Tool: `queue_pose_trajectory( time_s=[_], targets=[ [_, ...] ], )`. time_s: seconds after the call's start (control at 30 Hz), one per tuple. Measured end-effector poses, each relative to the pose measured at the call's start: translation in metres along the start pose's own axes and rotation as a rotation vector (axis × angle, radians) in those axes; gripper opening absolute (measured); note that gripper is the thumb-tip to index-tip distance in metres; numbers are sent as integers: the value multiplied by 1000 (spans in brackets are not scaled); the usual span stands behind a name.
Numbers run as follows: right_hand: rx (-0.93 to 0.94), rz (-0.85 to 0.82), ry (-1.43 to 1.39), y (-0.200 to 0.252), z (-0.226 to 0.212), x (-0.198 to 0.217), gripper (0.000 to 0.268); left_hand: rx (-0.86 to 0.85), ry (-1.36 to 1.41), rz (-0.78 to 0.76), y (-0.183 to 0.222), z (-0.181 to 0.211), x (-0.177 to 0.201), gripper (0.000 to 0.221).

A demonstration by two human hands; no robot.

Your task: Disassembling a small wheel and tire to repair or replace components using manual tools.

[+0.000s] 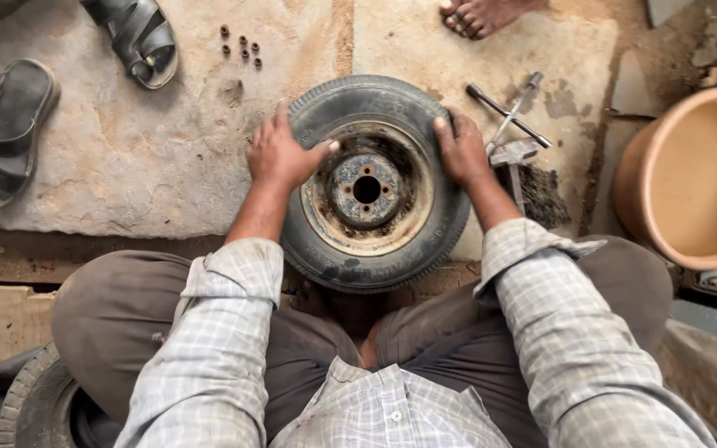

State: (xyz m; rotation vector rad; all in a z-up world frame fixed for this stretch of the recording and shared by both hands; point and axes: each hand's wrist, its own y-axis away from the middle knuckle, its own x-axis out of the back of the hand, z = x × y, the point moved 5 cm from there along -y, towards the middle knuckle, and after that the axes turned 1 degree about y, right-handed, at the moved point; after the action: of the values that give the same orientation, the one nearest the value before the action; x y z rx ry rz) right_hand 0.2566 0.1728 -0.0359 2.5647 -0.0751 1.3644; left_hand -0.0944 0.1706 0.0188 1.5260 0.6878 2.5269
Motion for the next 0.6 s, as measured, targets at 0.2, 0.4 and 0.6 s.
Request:
queue_pose_trajectory(
  time_s=[0.2, 0.4, 0.6],
  targets=[
    [-666, -182, -393, 66, 16, 29, 71, 304, 422, -59, 23, -51, -13, 113],
    [-757, -179, -821, 94, 59, -10, 56, 493, 906, -149, -10, -127, -101, 125],
    [-745, -198, -1151, 93, 69, -25, 52, 445, 1099, -266, 24, -102, -66, 125]
  ],
)
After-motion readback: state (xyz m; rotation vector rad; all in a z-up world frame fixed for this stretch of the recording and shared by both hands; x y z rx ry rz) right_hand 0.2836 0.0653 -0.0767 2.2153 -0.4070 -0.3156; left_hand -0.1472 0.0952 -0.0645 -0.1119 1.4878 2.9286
